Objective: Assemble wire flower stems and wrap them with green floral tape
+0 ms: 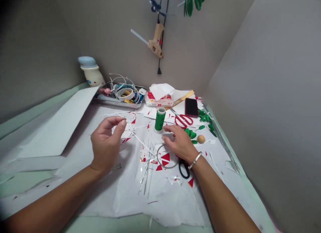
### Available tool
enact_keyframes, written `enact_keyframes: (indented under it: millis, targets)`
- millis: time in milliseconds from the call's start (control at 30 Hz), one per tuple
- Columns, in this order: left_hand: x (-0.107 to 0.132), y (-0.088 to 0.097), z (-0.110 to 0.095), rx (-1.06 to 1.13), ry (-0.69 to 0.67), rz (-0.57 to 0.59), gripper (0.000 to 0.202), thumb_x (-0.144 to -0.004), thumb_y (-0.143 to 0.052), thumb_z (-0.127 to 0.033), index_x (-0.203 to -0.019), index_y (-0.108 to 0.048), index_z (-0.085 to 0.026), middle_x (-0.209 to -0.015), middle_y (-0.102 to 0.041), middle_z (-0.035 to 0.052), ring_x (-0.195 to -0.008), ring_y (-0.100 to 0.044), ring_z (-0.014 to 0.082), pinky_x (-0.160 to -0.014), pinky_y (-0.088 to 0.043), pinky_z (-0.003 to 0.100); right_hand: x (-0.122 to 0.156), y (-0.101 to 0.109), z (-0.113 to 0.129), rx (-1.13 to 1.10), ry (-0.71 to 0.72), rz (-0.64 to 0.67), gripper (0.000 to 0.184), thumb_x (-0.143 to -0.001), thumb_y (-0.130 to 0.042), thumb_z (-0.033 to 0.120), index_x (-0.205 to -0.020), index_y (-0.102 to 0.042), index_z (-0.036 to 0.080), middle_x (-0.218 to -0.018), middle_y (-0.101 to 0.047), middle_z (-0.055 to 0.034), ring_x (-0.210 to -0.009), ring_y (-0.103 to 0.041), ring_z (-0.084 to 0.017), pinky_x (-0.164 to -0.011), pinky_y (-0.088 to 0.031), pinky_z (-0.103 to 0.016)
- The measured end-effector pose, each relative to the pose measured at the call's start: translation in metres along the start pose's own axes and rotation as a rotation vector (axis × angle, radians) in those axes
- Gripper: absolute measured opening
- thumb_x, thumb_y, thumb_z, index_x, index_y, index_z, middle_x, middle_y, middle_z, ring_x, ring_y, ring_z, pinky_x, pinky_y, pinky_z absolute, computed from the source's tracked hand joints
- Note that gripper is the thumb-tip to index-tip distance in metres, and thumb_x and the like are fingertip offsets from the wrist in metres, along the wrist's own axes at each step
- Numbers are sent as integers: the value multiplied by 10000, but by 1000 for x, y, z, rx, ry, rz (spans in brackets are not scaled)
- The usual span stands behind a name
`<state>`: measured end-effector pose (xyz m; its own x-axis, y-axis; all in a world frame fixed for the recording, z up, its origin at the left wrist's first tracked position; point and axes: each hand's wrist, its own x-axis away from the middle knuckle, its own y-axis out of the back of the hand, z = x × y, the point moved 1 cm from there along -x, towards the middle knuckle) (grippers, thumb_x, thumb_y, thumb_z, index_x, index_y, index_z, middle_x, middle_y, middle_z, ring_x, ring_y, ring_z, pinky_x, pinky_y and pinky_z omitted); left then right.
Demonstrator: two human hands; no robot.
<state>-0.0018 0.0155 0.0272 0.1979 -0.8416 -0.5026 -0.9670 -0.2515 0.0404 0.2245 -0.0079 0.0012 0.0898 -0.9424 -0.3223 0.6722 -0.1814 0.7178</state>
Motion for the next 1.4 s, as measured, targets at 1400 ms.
enact_keyframes:
  millis: [1400]
  targets:
    - [-33,11,28,99,139,-219,133,-784,-612,-339,-831,-624,-215,-738,-562,-1,-652,-492,135,-646,-432,278,3,-3,5,105,12,80,182,-813,-604,342,-737,-677,194,-795,-640,-46,-807,-565,-186,-756,-425,-318]
